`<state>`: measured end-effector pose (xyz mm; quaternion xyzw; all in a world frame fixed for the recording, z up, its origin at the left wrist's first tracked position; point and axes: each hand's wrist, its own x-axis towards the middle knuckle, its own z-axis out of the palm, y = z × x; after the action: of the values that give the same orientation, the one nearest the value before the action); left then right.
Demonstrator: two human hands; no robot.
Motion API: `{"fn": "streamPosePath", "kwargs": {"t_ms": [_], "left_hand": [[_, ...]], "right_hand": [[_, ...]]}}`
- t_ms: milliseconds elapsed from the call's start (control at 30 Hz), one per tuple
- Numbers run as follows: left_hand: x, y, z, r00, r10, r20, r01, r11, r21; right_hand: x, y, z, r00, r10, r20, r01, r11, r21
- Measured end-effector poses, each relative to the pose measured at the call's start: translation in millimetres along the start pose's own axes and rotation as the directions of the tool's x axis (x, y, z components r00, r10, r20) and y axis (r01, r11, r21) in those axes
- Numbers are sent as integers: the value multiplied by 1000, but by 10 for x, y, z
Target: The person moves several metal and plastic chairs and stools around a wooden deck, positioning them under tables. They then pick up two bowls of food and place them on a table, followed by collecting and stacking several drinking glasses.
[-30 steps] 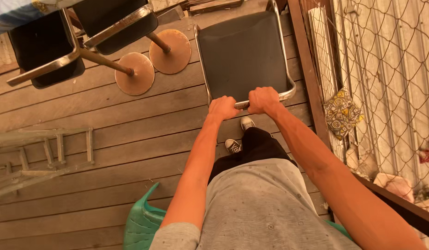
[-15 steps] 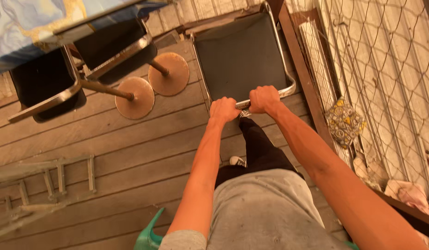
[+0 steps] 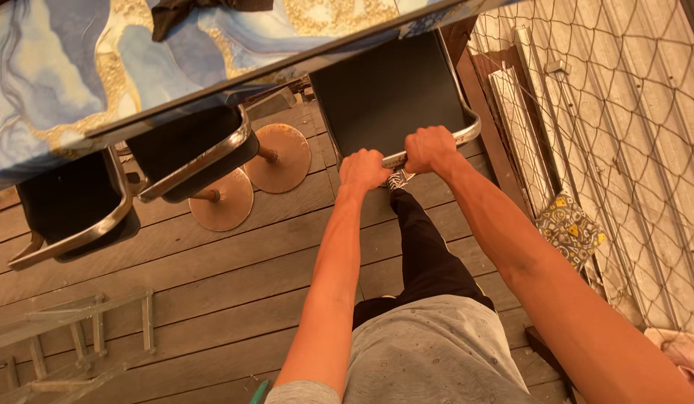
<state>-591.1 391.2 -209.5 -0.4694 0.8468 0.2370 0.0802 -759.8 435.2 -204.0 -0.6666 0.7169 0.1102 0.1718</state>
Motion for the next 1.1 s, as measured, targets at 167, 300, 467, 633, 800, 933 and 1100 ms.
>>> {"fn": "streamPosePath", "kwargs": {"t_ms": [167, 300, 467, 633, 800, 933, 1100], "left_hand": [[580, -204, -241, 999, 34, 20, -35, 999, 10], [563, -396, -279, 998, 60, 4, -60, 996, 64], [603, -379, -240, 997, 55, -62, -50, 996, 79], [631, -190, -62, 996, 34, -84, -33, 999, 25], [759, -168, -305, 999, -38, 1, 38, 999, -9], [894, -394, -598, 998, -58, -37, 57, 997, -43], [856, -542, -665, 992, -63, -111, 61, 998, -24]], "right_hand": [[584, 141, -149, 999, -36, 33, 35, 999, 17], [602, -32, -134, 999, -48, 0, 47, 997, 65], [588, -10, -194, 995, -79, -68, 82, 996, 43], [569, 210, -215, 997, -71, -8, 71, 997, -9], [728, 198, -484, 996, -86, 0, 86, 995, -57], [990, 19, -773, 995, -94, 40, 96, 994, -47], [1097, -153, -926, 989, -149, 6, 149, 987, -64]]}}
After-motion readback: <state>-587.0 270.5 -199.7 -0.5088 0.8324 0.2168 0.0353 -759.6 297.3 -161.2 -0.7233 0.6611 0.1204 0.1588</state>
